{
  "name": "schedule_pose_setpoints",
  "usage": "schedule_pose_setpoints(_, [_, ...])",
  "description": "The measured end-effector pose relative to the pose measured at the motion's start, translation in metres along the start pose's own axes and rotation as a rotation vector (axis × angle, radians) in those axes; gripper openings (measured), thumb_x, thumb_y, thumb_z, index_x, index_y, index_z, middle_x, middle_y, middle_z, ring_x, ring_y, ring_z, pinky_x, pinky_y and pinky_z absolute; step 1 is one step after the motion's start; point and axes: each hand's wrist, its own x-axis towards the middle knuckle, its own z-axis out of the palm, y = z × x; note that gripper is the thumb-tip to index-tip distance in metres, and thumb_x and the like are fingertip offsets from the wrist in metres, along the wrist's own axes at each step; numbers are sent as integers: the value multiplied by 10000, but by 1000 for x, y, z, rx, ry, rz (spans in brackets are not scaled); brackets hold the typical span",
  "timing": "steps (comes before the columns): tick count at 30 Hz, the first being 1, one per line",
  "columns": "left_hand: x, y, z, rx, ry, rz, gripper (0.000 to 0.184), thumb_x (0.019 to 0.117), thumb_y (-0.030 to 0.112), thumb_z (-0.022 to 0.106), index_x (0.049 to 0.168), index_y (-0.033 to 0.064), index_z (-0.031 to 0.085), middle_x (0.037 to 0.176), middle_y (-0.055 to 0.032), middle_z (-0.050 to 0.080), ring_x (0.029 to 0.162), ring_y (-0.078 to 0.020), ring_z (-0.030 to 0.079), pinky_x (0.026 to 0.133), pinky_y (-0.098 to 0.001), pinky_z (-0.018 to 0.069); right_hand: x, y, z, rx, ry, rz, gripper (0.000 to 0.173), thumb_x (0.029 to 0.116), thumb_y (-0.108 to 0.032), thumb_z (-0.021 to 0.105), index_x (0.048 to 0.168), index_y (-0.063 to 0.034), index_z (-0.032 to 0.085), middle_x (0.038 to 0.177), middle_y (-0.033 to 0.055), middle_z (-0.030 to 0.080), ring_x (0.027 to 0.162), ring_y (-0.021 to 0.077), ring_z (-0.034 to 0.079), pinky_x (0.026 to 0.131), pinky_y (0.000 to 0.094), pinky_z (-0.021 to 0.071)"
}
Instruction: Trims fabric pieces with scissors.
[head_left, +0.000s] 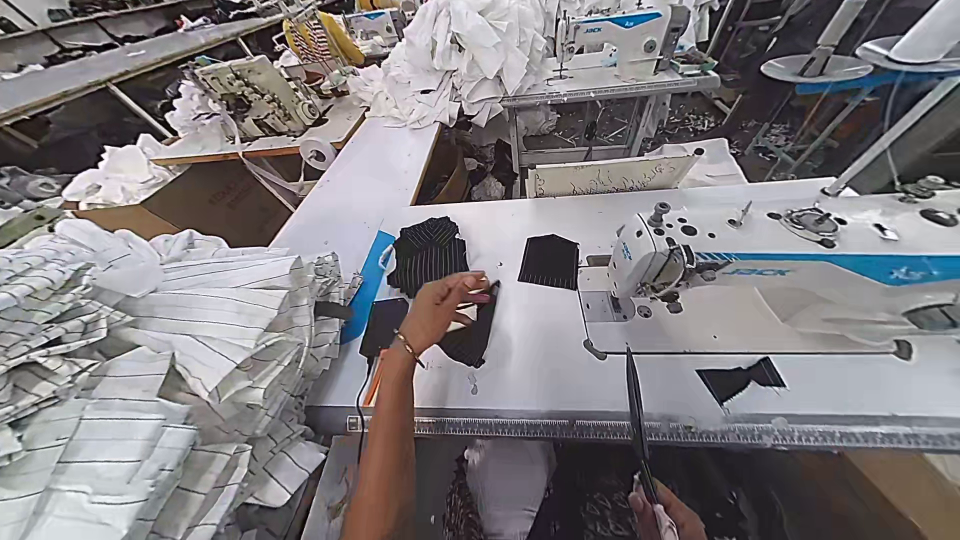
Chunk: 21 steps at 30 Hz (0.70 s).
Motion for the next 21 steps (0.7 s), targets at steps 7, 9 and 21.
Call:
schedule_pose_setpoints(7, [-6,-65,110,415,-349,53,351,1044,133,539,1366,41,644,1505,-189,532,1432,-342,474,1204,-513,336,-26,-4,-1,-30,89,12,135,993,-108,601,863,-136,579,574,-125,552,475,-21,521,472,166,458])
schedule_pose_setpoints(9, [-22,-79,130,470,-236,59,329,1023,157,591,1328,79,685,1499,-159,544,1402,-392,477,1136,-585,361,-32,0,-5,-47,123,40,136,991,-118,605,857,-126,584,575,-116,556,475,-13,527,473,173,464])
schedule_pose_setpoints(21, [-60,-62,128,379,-30,-375,540,899,347,793,1245,-38,640,1255,-274,607,1196,-438,579,1021,-550,471,3,-11,11,-313,199,6,259,848,-285,798,835,-103,614,599,-71,603,500,15,566,481,206,477])
